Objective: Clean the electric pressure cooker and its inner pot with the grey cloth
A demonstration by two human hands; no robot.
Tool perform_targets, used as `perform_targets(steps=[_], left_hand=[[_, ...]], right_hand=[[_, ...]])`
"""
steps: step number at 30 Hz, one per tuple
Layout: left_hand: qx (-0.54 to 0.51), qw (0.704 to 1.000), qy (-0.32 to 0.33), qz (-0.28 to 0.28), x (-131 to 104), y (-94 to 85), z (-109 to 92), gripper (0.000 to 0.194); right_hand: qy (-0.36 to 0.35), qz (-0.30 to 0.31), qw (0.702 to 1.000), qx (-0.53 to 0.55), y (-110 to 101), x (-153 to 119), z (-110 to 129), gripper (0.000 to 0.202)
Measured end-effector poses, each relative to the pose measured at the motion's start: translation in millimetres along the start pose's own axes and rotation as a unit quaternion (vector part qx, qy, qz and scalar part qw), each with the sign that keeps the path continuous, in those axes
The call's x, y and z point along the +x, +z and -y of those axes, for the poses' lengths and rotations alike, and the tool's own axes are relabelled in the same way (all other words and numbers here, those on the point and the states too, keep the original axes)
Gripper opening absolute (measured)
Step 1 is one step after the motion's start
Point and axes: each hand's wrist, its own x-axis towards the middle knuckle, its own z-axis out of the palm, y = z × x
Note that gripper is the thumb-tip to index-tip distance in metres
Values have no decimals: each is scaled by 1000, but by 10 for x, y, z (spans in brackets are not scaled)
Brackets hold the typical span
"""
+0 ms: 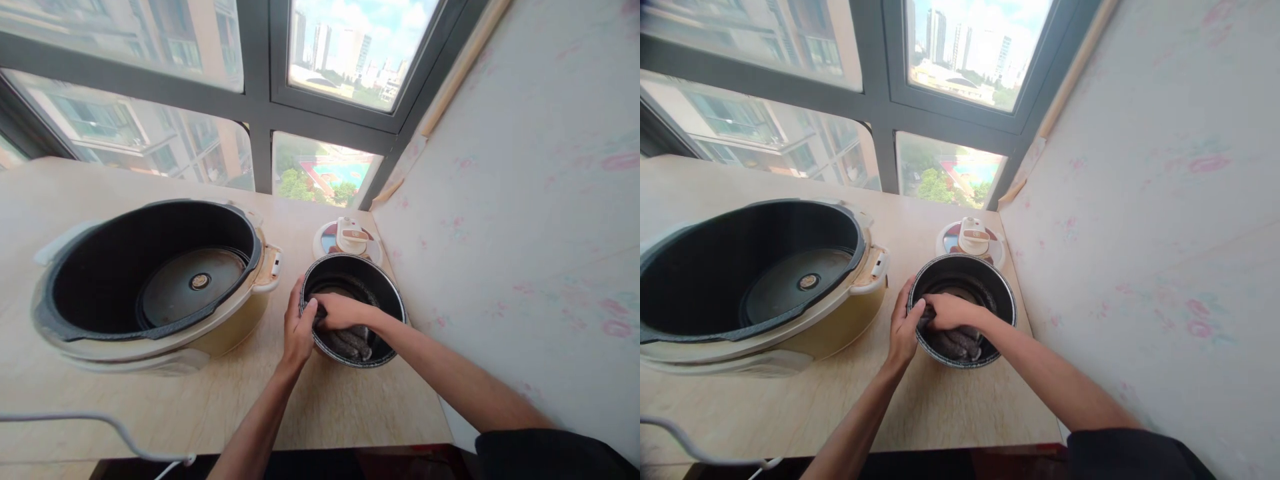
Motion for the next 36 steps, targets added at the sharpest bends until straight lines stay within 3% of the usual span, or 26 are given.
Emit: perform_targets(steps=[4, 8, 12, 22, 29, 36], left_hand=[[-2, 1000, -2, -9, 6, 12, -23, 55], [-12, 1000, -9, 4, 29, -5, -52, 56], [3, 999, -10, 32, 70, -70, -68, 61], [5, 998, -4, 55, 94, -121, -62, 68], [-12, 999, -5, 48, 72, -100, -31, 66], [-53, 998, -32, 27, 5, -7, -10, 73]], right_hand=[[-19, 173, 984, -37, -141, -155, 6, 47], [79, 221, 965, -116, -232, -236, 14, 53], [137, 161, 947, -243, -239, -223, -41, 44], [74, 31, 937, -340, -230, -119, -302, 33], [129, -90, 948, -278, -145, 81, -301, 34], [87, -45, 986, -138, -52, 113, -92, 37]])
